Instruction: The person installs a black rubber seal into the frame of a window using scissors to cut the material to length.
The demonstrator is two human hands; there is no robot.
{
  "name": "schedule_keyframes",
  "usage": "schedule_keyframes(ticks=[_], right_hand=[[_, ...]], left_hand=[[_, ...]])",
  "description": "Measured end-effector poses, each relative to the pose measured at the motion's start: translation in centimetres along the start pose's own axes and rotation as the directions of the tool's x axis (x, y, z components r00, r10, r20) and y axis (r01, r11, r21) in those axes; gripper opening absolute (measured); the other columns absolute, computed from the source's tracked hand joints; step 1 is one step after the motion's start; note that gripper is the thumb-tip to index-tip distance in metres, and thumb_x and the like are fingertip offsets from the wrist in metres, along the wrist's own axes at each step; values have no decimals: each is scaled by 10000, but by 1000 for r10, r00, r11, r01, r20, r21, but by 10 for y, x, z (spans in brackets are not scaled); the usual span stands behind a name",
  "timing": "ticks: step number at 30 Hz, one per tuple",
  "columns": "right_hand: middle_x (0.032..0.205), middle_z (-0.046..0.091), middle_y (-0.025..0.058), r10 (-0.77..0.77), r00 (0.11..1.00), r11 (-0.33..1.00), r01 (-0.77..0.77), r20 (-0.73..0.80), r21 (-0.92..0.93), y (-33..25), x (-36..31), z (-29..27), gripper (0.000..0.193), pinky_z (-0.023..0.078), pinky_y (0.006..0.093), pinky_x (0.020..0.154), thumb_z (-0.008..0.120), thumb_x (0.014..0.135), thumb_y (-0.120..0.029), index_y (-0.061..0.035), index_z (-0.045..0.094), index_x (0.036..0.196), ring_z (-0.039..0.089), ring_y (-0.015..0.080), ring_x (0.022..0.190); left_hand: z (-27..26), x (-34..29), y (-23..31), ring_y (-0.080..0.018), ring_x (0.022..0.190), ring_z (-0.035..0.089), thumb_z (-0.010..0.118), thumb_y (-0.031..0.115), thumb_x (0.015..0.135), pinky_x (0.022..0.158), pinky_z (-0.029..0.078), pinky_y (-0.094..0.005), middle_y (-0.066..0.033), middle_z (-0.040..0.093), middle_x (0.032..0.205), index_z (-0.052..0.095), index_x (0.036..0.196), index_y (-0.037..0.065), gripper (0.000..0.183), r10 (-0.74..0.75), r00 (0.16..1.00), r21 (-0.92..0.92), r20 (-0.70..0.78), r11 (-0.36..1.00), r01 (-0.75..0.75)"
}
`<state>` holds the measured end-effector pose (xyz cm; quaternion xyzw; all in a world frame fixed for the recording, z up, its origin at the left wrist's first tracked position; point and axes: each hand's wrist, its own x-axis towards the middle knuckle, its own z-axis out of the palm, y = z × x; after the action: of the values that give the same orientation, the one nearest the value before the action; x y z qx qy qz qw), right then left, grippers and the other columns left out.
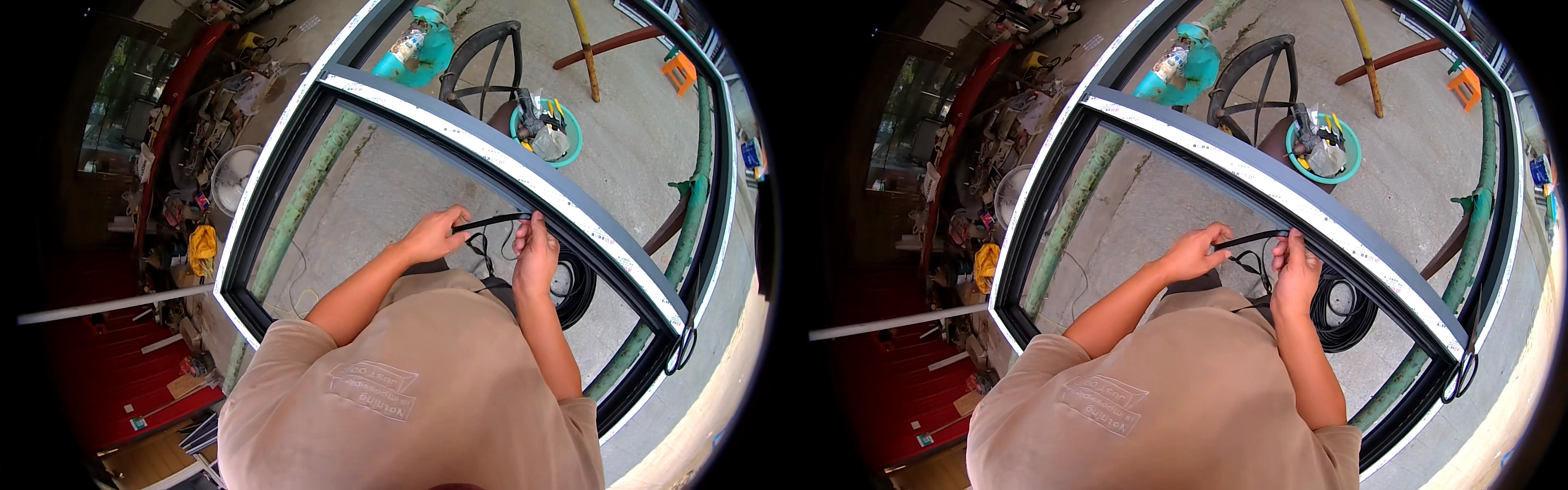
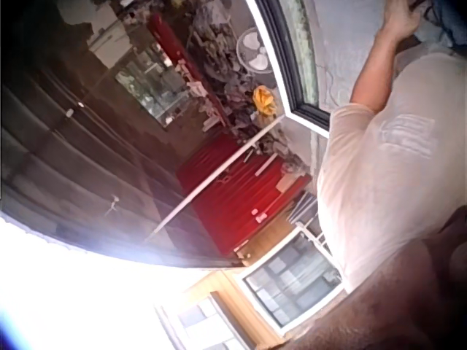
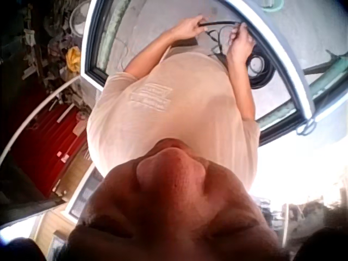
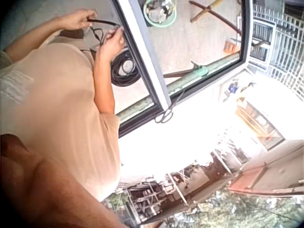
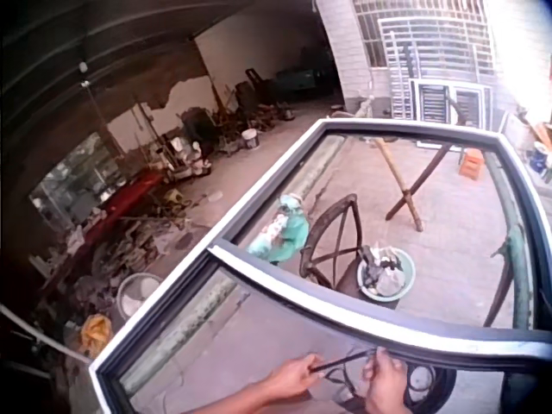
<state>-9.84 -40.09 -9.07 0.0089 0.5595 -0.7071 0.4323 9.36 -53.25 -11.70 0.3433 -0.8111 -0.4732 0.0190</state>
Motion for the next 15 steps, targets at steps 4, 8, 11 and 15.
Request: schedule_keyframes(ticks=[4, 8, 11, 15], right_hand=[[766, 613, 6, 1, 1000, 1000, -1, -8, 14, 2, 2, -4, 355, 372, 246, 574, 681, 1117, -353, -40, 682, 949, 507, 89, 628], [773, 636, 7, -29, 999, 998, 32, -39, 60, 3, 0, 0, 319, 391, 239, 574, 678, 1122, -336, -66, 677, 951, 532, 89, 631], [771, 639, 22, -55, 995, 994, 62, -85, 88, 5, -2, 6, 270, 400, 249, 573, 682, 1115, -299, -89, 680, 945, 530, 89, 628], [793, 643, 20, -55, 993, 990, 68, -106, 120, 13, 4, -7, 217, 403, 252, 580, 656, 1132, -278, -94, 681, 1020, 540, 97, 654]], left_hand=[[13, -12, -116, -343, 951, 735, 775, 215, 993, 847, 564, -439, -163, 769, 1033, 689, 1197, 51, 276, -69, 998, 14, -16, 998, 69], [9, -47, -210, -354, 970, 730, 768, 291, 1001, 851, 561, -465, -169, 775, 1050, 744, 1133, 50, 276, -220, 972, 101, 87, 972, 211], [-1, -54, -236, -392, 995, 725, 753, 297, 1007, 875, 564, -481, -184, 775, 1076, 763, 1162, 70, 275, -248, 957, 93, 152, 967, 236], [-15, -34, -229, -380, 1090, 707, 721, 246, 1032, 937, 554, -477, -162, 755, 1132, 755, 1158, 73, 217, -184, 969, 202, 167, 968, 149]])
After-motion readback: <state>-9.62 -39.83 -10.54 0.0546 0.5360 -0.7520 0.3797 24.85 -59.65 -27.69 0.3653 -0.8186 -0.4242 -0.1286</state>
